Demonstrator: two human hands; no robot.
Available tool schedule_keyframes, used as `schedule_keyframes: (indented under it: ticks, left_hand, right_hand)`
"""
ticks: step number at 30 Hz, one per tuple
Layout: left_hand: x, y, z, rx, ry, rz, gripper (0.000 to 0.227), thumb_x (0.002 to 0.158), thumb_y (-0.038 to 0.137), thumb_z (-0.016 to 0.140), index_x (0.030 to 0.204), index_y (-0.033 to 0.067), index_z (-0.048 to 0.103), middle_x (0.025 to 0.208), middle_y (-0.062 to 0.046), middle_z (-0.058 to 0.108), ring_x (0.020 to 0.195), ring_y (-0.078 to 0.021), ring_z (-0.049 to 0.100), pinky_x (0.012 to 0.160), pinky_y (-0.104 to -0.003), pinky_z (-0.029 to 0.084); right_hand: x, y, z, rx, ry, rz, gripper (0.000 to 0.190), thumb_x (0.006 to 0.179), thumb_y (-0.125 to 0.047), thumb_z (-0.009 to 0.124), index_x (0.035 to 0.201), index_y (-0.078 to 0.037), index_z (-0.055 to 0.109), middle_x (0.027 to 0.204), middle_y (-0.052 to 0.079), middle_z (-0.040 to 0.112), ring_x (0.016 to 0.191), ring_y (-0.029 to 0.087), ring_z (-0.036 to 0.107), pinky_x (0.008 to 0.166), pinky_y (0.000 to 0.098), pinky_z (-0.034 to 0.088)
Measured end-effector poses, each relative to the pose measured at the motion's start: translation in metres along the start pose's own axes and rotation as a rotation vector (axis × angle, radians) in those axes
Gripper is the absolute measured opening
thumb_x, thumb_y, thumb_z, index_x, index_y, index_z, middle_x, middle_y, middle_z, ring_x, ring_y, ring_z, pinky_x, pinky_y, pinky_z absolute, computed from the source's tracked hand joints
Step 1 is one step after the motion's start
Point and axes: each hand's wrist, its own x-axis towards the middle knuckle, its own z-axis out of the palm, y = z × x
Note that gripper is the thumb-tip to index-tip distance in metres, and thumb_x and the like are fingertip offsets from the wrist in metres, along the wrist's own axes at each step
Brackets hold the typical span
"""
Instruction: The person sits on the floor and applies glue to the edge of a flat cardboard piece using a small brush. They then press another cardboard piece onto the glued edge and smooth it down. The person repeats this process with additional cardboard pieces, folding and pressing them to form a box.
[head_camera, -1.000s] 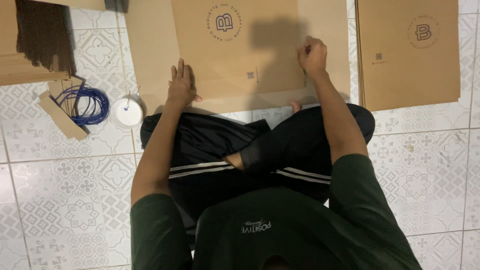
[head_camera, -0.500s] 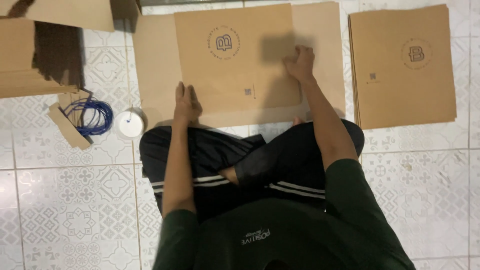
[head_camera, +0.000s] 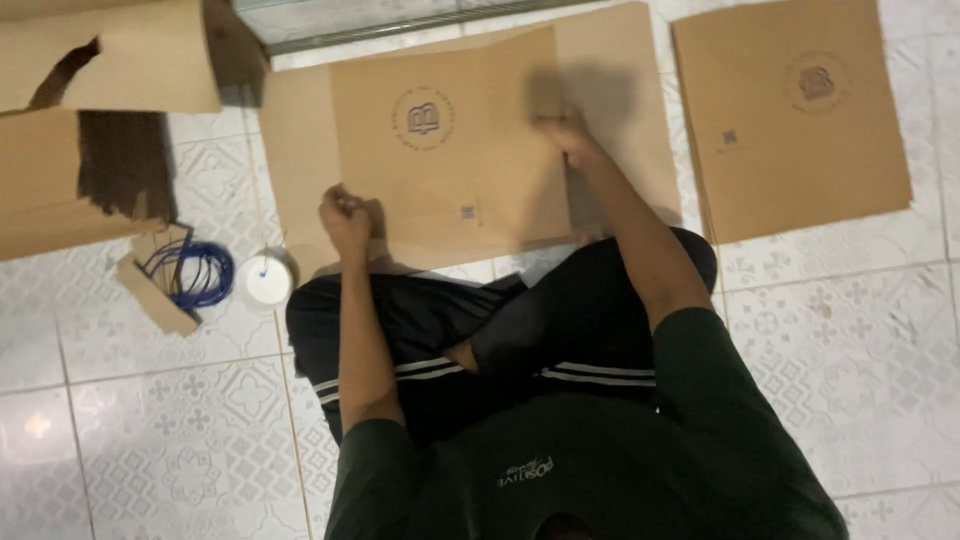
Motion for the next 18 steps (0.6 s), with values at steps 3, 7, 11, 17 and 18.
schedule_keyframes:
  ticks: [3,7,11,17,18]
  left_hand:
    - [0.014,-0.03,0.003,-0.029,0.051,-0.08,0.038,0.096,0.009,0.061,0.132,0.0183,0.056,0.121,-0.013,0.059,0.111,-0.0352,0.064,0.094,-0.046,0.055]
    - [0.011,-0.022,0.002,-0.049,0.052,-0.099,0.038,0.097,0.008,0.06,0.133,0.0166,0.055,0.121,-0.013,0.059,0.108,-0.0328,0.064,0.092,-0.045,0.054]
    - [0.0,-0.002,-0.003,-0.04,-0.019,0.032,0.037,0.096,0.001,0.061,0.132,0.0064,0.053,0.122,-0.022,0.057,0.109,-0.0413,0.063,0.092,-0.049,0.053]
    - [-0.026,0.069,-0.003,0.172,-0.158,0.105,0.035,0.098,0.0,0.061,0.132,0.001,0.053,0.12,-0.021,0.057,0.107,-0.0387,0.064,0.089,-0.047,0.054]
    - [-0.031,0.079,-0.002,0.227,-0.2,0.138,0.033,0.099,0.0,0.062,0.131,0.0,0.054,0.119,-0.02,0.057,0.106,-0.0368,0.064,0.088,-0.045,0.055]
  right_hand:
    - [-0.044,-0.033,-0.016,-0.16,0.008,-0.037,0.048,0.1,-0.032,0.073,0.138,-0.005,0.061,0.118,0.017,0.07,0.108,0.028,0.072,0.085,0.0447,0.059]
    - [-0.108,-0.086,-0.127,-0.138,0.029,-0.068,0.057,0.106,-0.035,0.064,0.146,0.003,0.052,0.115,0.016,0.064,0.102,0.016,0.072,0.09,0.0258,0.06]
    - [-0.184,-0.053,-0.261,-0.103,0.584,0.026,0.034,0.107,-0.04,0.059,0.137,-0.024,0.058,0.113,-0.001,0.061,0.092,0.013,0.066,0.074,0.0284,0.06]
    - [-0.282,0.044,-0.307,0.458,0.792,-0.071,0.063,0.104,-0.054,0.045,0.149,-0.01,0.044,0.136,0.016,0.054,0.117,0.025,0.063,0.097,0.0416,0.055]
    - [-0.282,0.001,-0.262,0.666,0.659,-0.029,0.088,0.1,-0.074,0.038,0.159,-0.008,0.035,0.162,0.023,0.038,0.148,0.037,0.045,0.122,0.0507,0.043]
